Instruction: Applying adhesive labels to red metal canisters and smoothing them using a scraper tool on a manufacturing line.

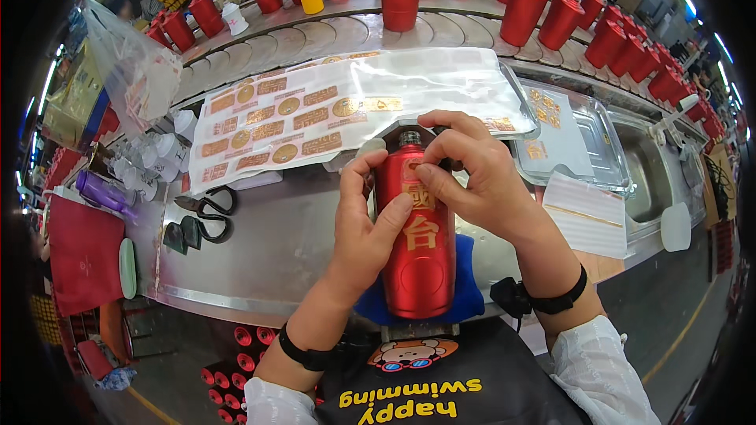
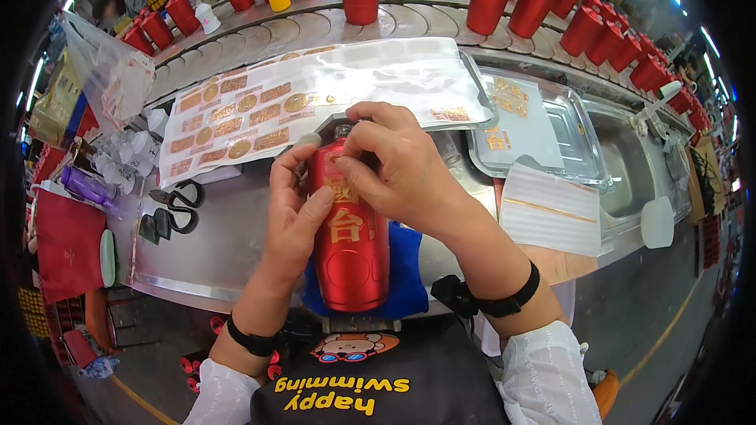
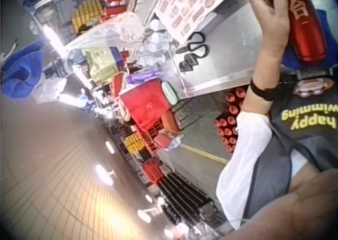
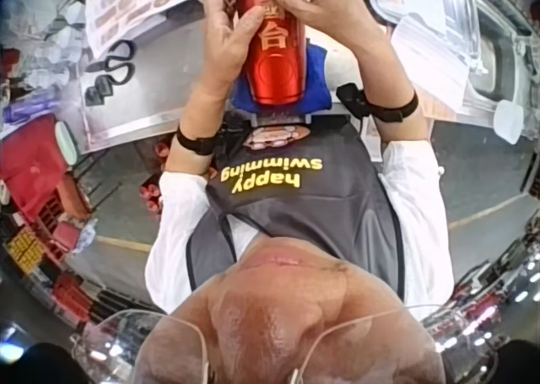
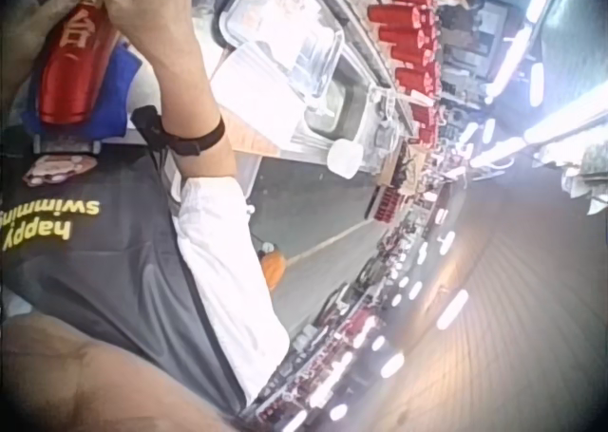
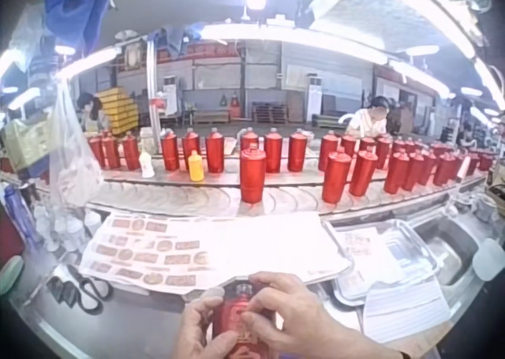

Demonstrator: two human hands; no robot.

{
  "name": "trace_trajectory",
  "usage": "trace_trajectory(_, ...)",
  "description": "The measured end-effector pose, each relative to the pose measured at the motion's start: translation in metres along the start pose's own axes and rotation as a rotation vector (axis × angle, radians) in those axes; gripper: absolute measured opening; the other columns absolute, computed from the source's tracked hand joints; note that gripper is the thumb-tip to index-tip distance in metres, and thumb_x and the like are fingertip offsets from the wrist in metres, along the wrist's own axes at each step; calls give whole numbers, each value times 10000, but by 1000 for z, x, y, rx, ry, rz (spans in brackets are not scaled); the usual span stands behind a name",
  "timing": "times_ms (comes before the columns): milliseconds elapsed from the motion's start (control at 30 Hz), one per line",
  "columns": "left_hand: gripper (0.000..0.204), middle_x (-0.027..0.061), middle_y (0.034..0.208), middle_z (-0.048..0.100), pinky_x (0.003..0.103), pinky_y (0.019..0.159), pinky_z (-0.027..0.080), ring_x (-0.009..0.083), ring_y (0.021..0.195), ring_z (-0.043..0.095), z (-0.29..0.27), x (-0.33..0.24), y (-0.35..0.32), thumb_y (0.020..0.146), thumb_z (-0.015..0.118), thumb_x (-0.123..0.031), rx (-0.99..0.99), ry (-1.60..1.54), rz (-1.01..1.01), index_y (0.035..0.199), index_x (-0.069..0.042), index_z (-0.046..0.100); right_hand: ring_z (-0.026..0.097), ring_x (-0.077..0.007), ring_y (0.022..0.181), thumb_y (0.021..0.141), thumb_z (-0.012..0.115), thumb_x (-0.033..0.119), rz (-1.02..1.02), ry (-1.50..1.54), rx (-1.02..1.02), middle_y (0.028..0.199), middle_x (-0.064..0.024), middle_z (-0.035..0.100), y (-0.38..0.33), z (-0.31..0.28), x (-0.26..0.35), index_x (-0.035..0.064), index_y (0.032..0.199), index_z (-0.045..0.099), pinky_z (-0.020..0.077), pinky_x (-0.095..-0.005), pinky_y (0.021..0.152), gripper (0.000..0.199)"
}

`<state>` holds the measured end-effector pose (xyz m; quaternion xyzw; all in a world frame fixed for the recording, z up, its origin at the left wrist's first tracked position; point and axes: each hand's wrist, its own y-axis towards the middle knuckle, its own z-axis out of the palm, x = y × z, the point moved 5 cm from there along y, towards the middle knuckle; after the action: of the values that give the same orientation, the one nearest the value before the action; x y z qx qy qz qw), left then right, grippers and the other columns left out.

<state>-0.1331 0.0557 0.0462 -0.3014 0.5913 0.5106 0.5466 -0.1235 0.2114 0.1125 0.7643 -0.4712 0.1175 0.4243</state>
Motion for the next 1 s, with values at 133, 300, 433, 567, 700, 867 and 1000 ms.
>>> trace_trajectory(133,493,140,1249,478,344,1028,369,212,1155,478,1,-1,-1,908,616,-158,-5,-21,13,1319,4,397,611,-235,979,808,720,98,34,28,4,1180,-145,607,-1,0,-1,28,830,620,500,-321,809,124)
trace_trajectory(300,496,148,1241,481,344,1008,390,212,1151,480,3,1,-2,908,622,-168,-26,-52,-1,1313,7,395,610,-230,961,808,719,96,41,26,-6,1173,-136,608,-3,0,-2,28,828,616,501,-317,793,125)
trace_trajectory(433,533,154,1238,484,345,1003,401,212,1152,483,7,-2,-1,896,646,-173,-9,-42,-20,1318,7,374,611,-230,951,805,723,97,26,14,-16,1169,-135,609,-2,-2,-1,29,828,615,500,-320,779,129)
trace_trajectory(567,577,163,1228,494,343,981,431,210,1125,508,9,-4,0,878,675,-167,-13,12,1,1319,6,346,613,-232,949,800,728,98,27,21,-19,1162,-137,613,-2,0,-2,28,822,618,499,-322,779,132)
trace_trajectory(700,560,166,1217,502,340,949,456,206,1096,529,8,-2,3,877,677,-162,-18,-9,-9,1300,7,350,614,-238,956,794,735,102,21,24,-31,1156,-140,618,-2,-1,-2,28,815,620,498,-322,784,138)
trace_trajectory(867,538,172,1199,511,336,937,459,203,1080,536,8,-2,3,879,674,-166,-48,14,-10,1281,11,364,582,-375,1047,784,719,113,30,66,-32,1128,-220,610,-1,1,-2,17,796,610,475,-413,881,146)
trace_trajectory(1000,512,176,1185,519,333,930,456,202,1061,543,11,-6,6,882,671,-174,-50,93,40,1260,19,383,607,-260,1008,808,721,106,13,3,-39,1159,-150,618,-3,-3,-2,25,829,622,494,-342,807,130)
